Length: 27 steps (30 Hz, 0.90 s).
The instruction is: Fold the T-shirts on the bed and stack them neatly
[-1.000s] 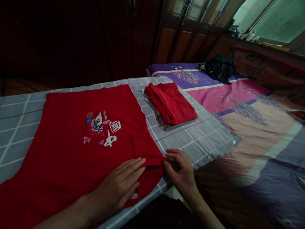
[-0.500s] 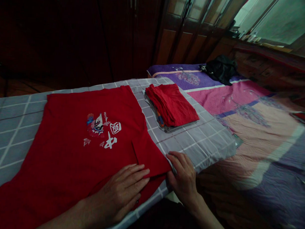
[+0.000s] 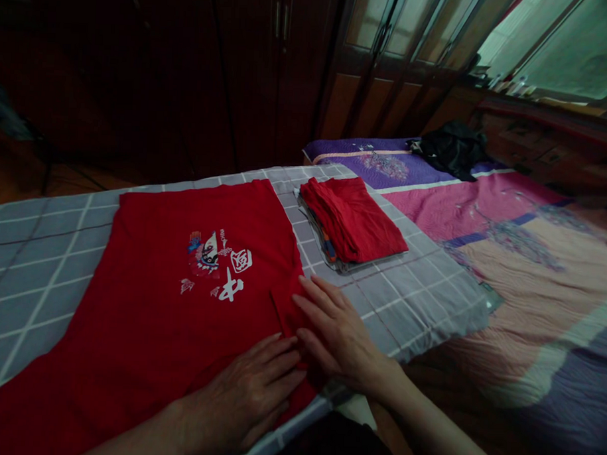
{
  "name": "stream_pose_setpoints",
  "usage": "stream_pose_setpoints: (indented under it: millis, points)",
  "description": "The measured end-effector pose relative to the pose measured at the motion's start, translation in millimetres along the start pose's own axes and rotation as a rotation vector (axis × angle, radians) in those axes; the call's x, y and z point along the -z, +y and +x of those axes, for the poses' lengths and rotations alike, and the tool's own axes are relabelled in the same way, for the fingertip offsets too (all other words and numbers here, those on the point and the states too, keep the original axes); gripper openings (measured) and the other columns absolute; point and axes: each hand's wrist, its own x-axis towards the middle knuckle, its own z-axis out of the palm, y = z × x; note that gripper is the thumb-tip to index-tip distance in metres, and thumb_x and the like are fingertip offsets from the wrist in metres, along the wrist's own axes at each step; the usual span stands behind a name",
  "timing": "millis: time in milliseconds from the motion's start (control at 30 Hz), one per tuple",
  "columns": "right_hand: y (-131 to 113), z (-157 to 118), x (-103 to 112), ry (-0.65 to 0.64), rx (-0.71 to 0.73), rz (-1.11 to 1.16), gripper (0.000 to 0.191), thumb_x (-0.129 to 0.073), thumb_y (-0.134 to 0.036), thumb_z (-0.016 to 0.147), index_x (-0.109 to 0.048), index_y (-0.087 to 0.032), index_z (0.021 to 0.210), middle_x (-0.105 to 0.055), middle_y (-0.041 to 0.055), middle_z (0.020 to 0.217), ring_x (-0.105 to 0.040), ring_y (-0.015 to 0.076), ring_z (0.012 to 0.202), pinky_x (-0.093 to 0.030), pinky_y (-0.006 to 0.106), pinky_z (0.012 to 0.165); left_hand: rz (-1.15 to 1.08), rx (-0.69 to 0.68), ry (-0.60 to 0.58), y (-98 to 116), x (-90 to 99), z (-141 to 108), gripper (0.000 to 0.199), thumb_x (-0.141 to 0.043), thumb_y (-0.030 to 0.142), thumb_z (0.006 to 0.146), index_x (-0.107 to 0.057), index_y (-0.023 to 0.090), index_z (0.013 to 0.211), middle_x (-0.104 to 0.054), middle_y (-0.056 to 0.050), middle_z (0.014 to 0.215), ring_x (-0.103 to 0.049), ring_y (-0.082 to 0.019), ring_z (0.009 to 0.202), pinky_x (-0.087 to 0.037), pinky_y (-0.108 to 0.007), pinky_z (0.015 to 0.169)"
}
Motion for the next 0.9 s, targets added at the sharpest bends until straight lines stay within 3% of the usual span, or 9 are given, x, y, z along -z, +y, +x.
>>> stream_pose_setpoints:
  millis: [67, 133, 233, 333, 500, 633, 767, 833, 900]
  points:
    - [8, 12, -8, -0.164, 0.006, -0.06, 0.053, -0.054, -0.029, 0.087, -0.043, -0.014, 0.137, -0.035, 0.0134, 0.147, -0.025, 0.0288, 0.138, -0.028, 0.053, 0.109, -0.001, -0.001, 0.004, 1, 1.0, 1, 0.046, -0.051, 0.012, 0.084, -0.05, 0.016, 0.13, -0.05, -0.011, 0.138, -0.038, -0.025, 0.134, -0.037, -0.042, 0.109]
    - [16, 17, -13, -0.239, -0.047, -0.102, 0.059, -0.056, -0.035, 0.086, -0.041, -0.013, 0.139, -0.035, 0.0144, 0.147, -0.026, 0.0301, 0.137, -0.027, 0.054, 0.109, 0.014, 0.006, -0.018, 1, 3.1, 2, 0.043, -0.051, 0.014, 0.084, -0.053, 0.016, 0.127, -0.049, -0.012, 0.139, -0.039, -0.027, 0.133, -0.038, -0.043, 0.108]
    - [23, 19, -14, -0.164, -0.097, -0.125, 0.063, -0.055, -0.037, 0.087, -0.037, -0.012, 0.141, -0.029, 0.0172, 0.149, -0.021, 0.029, 0.139, -0.03, 0.052, 0.108, 0.001, 0.013, -0.043, 1, 7.1, 2, 0.042, -0.051, 0.015, 0.084, -0.053, 0.017, 0.126, -0.047, -0.011, 0.141, -0.04, -0.027, 0.133, -0.039, -0.044, 0.108]
    - [26, 26, -20, -0.083, -0.031, -0.168, 0.066, -0.053, -0.039, 0.088, -0.031, -0.01, 0.144, -0.02, 0.0193, 0.152, -0.013, 0.0286, 0.141, -0.026, 0.052, 0.109, -0.034, 0.006, -0.03, 1, 8.3, 2, 0.038, -0.048, 0.02, 0.089, -0.052, 0.018, 0.126, -0.049, -0.009, 0.14, -0.04, -0.026, 0.132, -0.036, -0.044, 0.11]
    - [44, 42, -41, -0.108, 0.035, -0.254, 0.07, -0.047, -0.051, 0.089, -0.034, -0.006, 0.141, -0.028, 0.0218, 0.148, -0.019, 0.0304, 0.14, -0.026, 0.053, 0.109, 0.015, 0.002, 0.006, 4, 6.4, -1, 0.036, -0.046, 0.027, 0.091, -0.053, 0.017, 0.126, -0.051, -0.009, 0.138, -0.039, -0.026, 0.133, -0.035, -0.042, 0.11]
    - [69, 51, -54, -0.029, 0.068, -0.267, 0.074, -0.04, -0.058, 0.089, -0.033, -0.005, 0.141, -0.034, 0.0235, 0.145, -0.025, 0.0335, 0.137, -0.029, 0.054, 0.106, 0.066, 0.079, 0.037, 7, 32.3, -13, 0.036, -0.047, 0.028, 0.092, -0.054, 0.015, 0.125, -0.056, -0.009, 0.132, -0.046, -0.022, 0.127, -0.031, -0.037, 0.112]
    - [62, 62, -56, 0.0, 0.139, -0.216, 0.078, -0.038, -0.061, 0.089, -0.031, -0.006, 0.143, -0.036, 0.0244, 0.144, -0.031, 0.0364, 0.134, -0.032, 0.056, 0.104, 0.149, 0.437, 0.217, 3, 79.1, -64, 0.037, -0.042, 0.023, 0.095, -0.051, 0.016, 0.13, -0.057, -0.008, 0.132, -0.051, -0.019, 0.123, -0.034, -0.038, 0.11]
    - [36, 69, -54, -0.003, 0.249, -0.137, 0.074, -0.04, -0.058, 0.089, -0.027, -0.013, 0.147, -0.032, 0.0192, 0.148, -0.027, 0.0345, 0.136, -0.032, 0.056, 0.105, 0.178, 0.723, 0.4, 0, 92.0, -106, 0.036, -0.04, 0.025, 0.095, -0.054, 0.017, 0.127, -0.059, -0.007, 0.13, -0.052, -0.019, 0.121, -0.038, -0.036, 0.106]
    - [0, 75, -52, -0.051, 0.388, -0.036, 0.071, -0.043, -0.055, 0.089, -0.024, -0.019, 0.148, -0.029, 0.0148, 0.15, -0.024, 0.0318, 0.138, -0.033, 0.055, 0.105, 0.183, 1.053, 0.61, -3, 91.2, -154, 0.038, -0.04, 0.033, 0.094, -0.058, 0.016, 0.122, -0.061, -0.009, 0.126, -0.055, -0.021, 0.116, -0.04, -0.036, 0.103]
